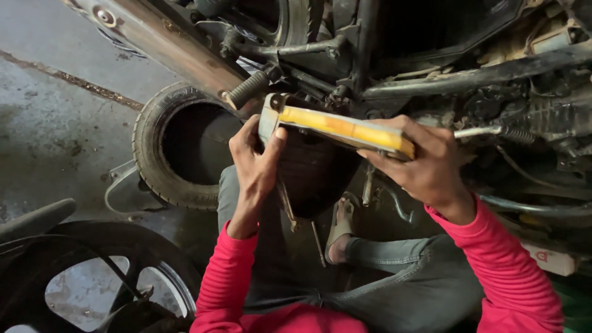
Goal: Replacing or cleaning the air filter on a motorcycle, involving removing the engine cover, extracting the filter, and reassembling.
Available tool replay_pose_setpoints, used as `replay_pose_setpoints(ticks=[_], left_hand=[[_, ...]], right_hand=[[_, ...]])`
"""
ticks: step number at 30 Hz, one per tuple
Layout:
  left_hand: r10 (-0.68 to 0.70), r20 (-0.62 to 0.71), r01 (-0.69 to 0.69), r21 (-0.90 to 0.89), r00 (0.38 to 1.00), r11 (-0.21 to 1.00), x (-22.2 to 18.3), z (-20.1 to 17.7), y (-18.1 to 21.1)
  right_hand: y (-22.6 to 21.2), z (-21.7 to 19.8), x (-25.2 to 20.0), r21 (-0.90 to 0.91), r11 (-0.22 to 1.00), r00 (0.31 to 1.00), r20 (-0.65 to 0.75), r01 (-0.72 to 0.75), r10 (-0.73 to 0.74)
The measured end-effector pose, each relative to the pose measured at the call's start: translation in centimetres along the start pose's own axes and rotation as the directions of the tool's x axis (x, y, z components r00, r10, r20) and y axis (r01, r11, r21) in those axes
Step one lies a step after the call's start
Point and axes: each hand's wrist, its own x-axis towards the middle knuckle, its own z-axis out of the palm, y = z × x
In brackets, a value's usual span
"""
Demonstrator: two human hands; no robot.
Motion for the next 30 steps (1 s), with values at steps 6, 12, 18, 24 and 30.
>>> replay_pose_setpoints(ticks=[6,12,18,24,30], left_hand=[[0.067,-0.024,-0.065,0.072,0.997,0.995,-0.3,0.1,0.2],[0.153,-0.014,-0.149,0.151,0.988,0.977,-0.8,-0.3,2.1],[0.204,0.013,-0.202,0.192,0.979,0.960,-0.9,-0.1,3.0],[0.115,0.010,-0.114,0.253,0.993,0.961,-1.1,0.1,0.5],[0.089,0.089,-0.112,0.295,0.992,0.949,-1.1,0.3,-5.1]], right_hand=[[-1.0,0.6,-0.3,0.074,0.991,0.992,-0.067,0.109,-0.104],[-1.9,0.5,0.5,0.229,0.947,0.972,-0.124,0.224,-0.200],[-0.2,0.3,-1.3,0.241,0.950,0.979,-0.100,0.199,-0.180],[-0.2,1.8,-1.8,0.242,0.962,0.991,-0.074,0.129,-0.114],[4.0,7.6,-6.3,0.309,0.947,0.979,-0.147,-0.091,0.142]])
